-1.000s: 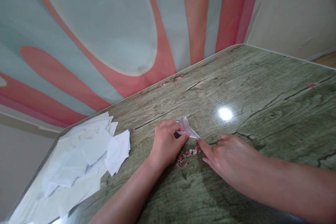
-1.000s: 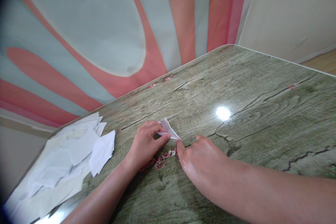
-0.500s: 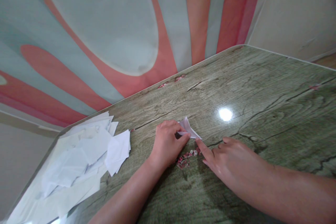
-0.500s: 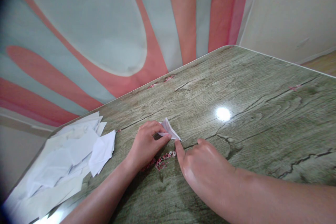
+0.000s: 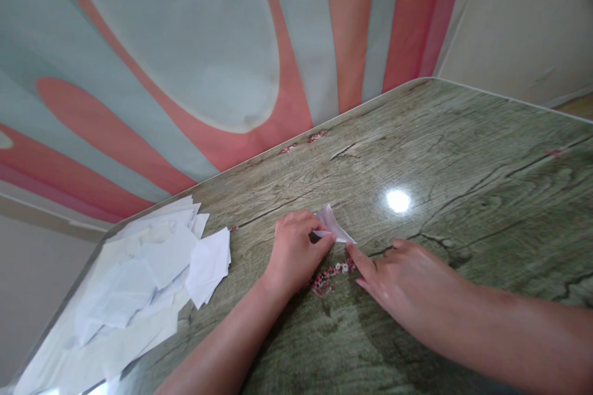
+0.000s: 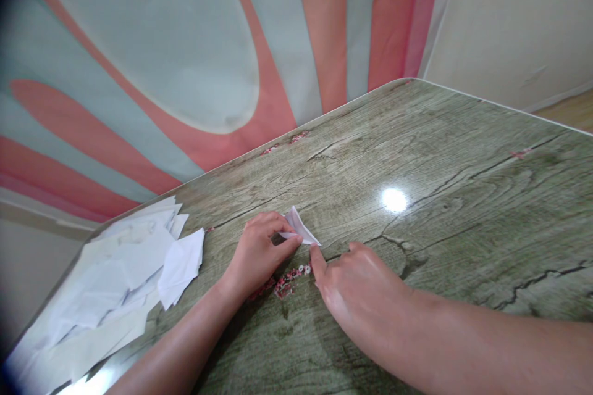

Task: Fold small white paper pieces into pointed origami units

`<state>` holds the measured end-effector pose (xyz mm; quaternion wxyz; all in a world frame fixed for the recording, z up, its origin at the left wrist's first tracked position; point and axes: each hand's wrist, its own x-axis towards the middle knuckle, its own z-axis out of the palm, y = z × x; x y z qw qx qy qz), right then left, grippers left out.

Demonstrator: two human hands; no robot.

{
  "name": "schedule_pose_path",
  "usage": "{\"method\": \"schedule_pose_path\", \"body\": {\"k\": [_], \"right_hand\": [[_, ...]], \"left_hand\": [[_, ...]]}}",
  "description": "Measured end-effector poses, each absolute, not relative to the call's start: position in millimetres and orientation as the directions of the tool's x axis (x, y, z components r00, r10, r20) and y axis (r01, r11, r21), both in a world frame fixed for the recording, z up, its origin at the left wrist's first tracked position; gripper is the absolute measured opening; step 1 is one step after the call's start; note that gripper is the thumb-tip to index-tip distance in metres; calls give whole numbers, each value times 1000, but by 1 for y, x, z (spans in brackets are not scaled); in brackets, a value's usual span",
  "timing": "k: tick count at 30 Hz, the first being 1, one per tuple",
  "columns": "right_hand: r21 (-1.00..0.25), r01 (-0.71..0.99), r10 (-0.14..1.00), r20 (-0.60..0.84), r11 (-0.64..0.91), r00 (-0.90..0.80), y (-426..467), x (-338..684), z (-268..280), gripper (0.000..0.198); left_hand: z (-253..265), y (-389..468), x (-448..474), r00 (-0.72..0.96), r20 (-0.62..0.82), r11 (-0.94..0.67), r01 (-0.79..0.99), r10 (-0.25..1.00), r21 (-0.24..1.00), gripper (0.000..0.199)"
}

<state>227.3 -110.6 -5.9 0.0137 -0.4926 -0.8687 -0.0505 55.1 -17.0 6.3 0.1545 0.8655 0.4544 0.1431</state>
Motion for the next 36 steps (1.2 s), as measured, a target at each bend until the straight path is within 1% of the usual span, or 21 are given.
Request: {"method": "schedule_pose_path", "body": {"k": [6, 11, 15, 18, 25, 30, 36], "right_hand": [[51, 857, 856, 53, 512, -515, -107, 226, -9, 51], [94, 851, 853, 20, 517, -521, -103, 229, -1, 47], [75, 840, 843, -20, 537, -537, -103, 232, 12, 41], [60, 833, 835, -33, 550, -549, -103, 231, 12, 43], [12, 842, 842, 25, 539, -540, -97, 228, -2, 53], [-28, 841, 841, 71, 540, -537, -93, 231, -2, 46], [-29, 838, 837, 72, 545, -542, -94, 233, -4, 51]], "left_hand": [[6, -16, 55, 544, 111, -540, 746, 832, 389, 10], [6, -17, 56, 543, 108, -541, 757, 833, 367, 11], [5, -17, 56, 546, 107, -543, 756, 831, 366, 12], [5, -17, 56, 541, 104, -538, 760, 835, 365, 13], [5, -15, 55, 544, 98, -537, 755, 834, 377, 11], [8, -15, 55, 539, 90, -526, 752, 838, 398, 9], [11, -16, 55, 544, 90, -531, 747, 834, 401, 11]]}}
